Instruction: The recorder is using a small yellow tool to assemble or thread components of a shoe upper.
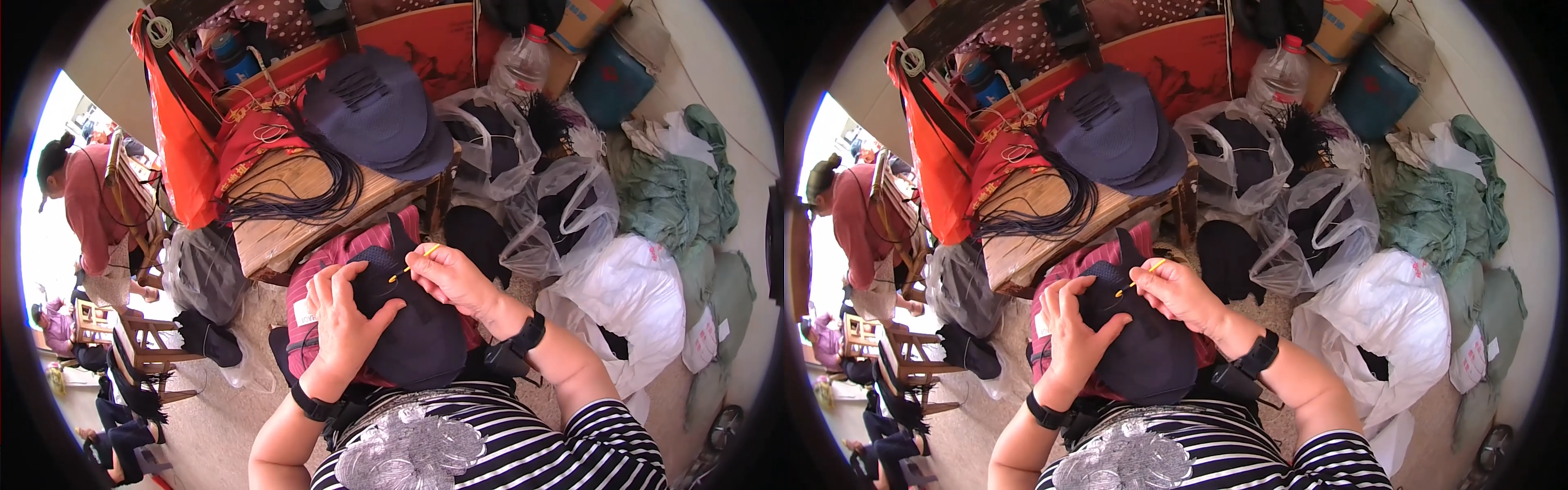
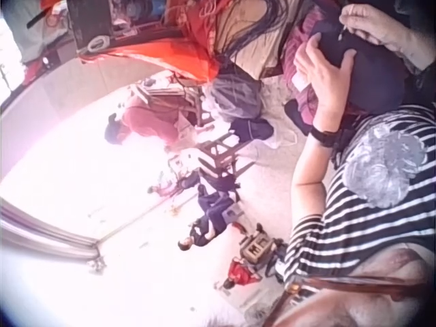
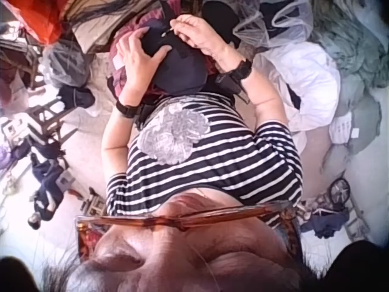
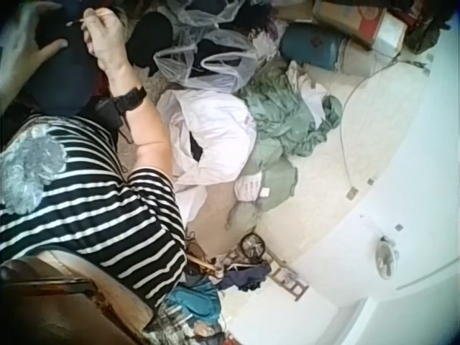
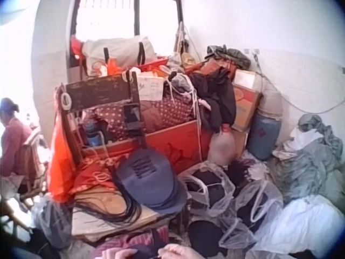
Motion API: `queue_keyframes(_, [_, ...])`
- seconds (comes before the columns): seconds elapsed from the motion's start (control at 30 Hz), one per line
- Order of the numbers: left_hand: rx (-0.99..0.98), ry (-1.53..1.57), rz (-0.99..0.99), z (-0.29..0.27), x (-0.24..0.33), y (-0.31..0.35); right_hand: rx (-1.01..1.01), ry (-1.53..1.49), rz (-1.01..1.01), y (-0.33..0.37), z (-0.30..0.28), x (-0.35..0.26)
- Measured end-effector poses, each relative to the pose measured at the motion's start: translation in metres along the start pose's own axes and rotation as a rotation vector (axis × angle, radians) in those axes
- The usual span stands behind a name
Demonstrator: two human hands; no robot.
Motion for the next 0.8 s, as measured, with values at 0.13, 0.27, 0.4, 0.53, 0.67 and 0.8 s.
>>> queue_keyframes(0.13, [-0.013,-0.008,-0.018,0.002,-0.005,0.001,-0.008,0.543,-0.074,-0.01,0.014,-0.022])
queue_keyframes(0.27, [-0.017,0.011,-0.022,0.002,-0.006,0.001,-0.09,0.299,-0.125,-0.007,0.014,-0.013])
queue_keyframes(0.4, [-0.016,-0.037,-0.017,0.002,-0.003,-0.001,0.086,-0.174,-0.085,-0.004,-0.001,0.012])
queue_keyframes(0.53, [0.007,0.002,-0.006,0.001,-0.012,0.003,0.062,-0.591,-0.263,-0.004,-0.017,0.026])
queue_keyframes(0.67, [0.005,-0.008,-0.005,0.0,-0.012,0.009,0.161,-0.095,-0.24,-0.004,-0.02,0.007])
queue_keyframes(0.8, [-0.045,0.033,0.028,-0.007,-0.017,0.01,0.101,0.03,-0.277,-0.005,-0.018,-0.002])
Point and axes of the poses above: each hand's wrist, its own y-axis away from the middle knuckle, its own z-axis out of the palm, x = y × z, the point moved 8 cm from there along -y, towards the middle knuckle, and after that the axes turned 13 degrees about -x, right-handed, at the moved point
